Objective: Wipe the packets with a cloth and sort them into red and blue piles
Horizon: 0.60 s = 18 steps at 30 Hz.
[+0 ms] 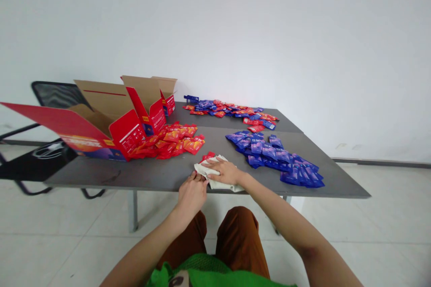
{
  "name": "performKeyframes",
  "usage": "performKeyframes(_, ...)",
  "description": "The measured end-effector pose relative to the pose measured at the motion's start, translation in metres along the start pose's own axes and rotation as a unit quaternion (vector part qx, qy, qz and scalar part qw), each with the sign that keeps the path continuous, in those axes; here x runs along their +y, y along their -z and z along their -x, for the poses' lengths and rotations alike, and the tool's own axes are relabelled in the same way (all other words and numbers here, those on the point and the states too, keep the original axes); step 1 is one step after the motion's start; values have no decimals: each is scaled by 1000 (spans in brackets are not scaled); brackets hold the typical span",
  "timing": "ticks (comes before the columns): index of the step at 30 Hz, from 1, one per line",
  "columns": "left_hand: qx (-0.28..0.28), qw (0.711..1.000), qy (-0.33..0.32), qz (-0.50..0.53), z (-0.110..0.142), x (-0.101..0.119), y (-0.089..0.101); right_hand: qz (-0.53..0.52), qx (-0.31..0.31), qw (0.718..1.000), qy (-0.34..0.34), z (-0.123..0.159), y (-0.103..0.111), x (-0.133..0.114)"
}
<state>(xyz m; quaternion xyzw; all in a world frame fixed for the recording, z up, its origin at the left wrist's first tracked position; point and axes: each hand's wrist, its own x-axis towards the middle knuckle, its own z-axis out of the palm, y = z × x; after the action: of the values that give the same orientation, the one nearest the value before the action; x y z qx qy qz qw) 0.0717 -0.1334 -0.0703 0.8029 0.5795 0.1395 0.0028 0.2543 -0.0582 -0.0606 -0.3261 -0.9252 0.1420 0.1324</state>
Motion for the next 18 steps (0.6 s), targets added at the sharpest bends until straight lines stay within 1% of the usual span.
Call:
performKeyframes(4, -48, 997, 28, -48, -8, 4, 9, 63, 11, 993, -96, -27, 7, 20)
performKeyframes(5, -55, 996, 30, -56, -9, 5, 10, 71, 14, 991, -109, -31, 7, 23)
performKeyframes(7, -64, 996, 27, -64, -10, 6, 9, 77, 20, 991, -112, -36, 5, 22)
performKeyframes(9, -70, 995, 13, -63, -9, 4, 8, 82, 20, 992, -95, -34, 3, 14)
performKeyframes(11, -81, 995, 2, -56, -8, 2, 9, 83, 16, 995, -44, -28, -1, 2)
performKeyframes(13, -97, 994, 7, -51, -7, 1, 13, 76, 18, 997, 14, -21, -4, -8)
performKeyframes(14, -104, 993, 13, -50, -6, 1, 16, 68, 24, 997, 29, -18, -5, -12)
performKeyframes(15, -110, 992, 20, -51, -6, 1, 19, 59, 33, 997, 23, -16, -6, -15)
performKeyframes(16, -115, 992, 23, -55, -6, 2, 21, 52, 45, 998, -2, -13, -6, -16)
performKeyframes(18, -118, 991, 19, -67, -6, 4, 26, 44, 69, 994, -77, -7, -8, -17)
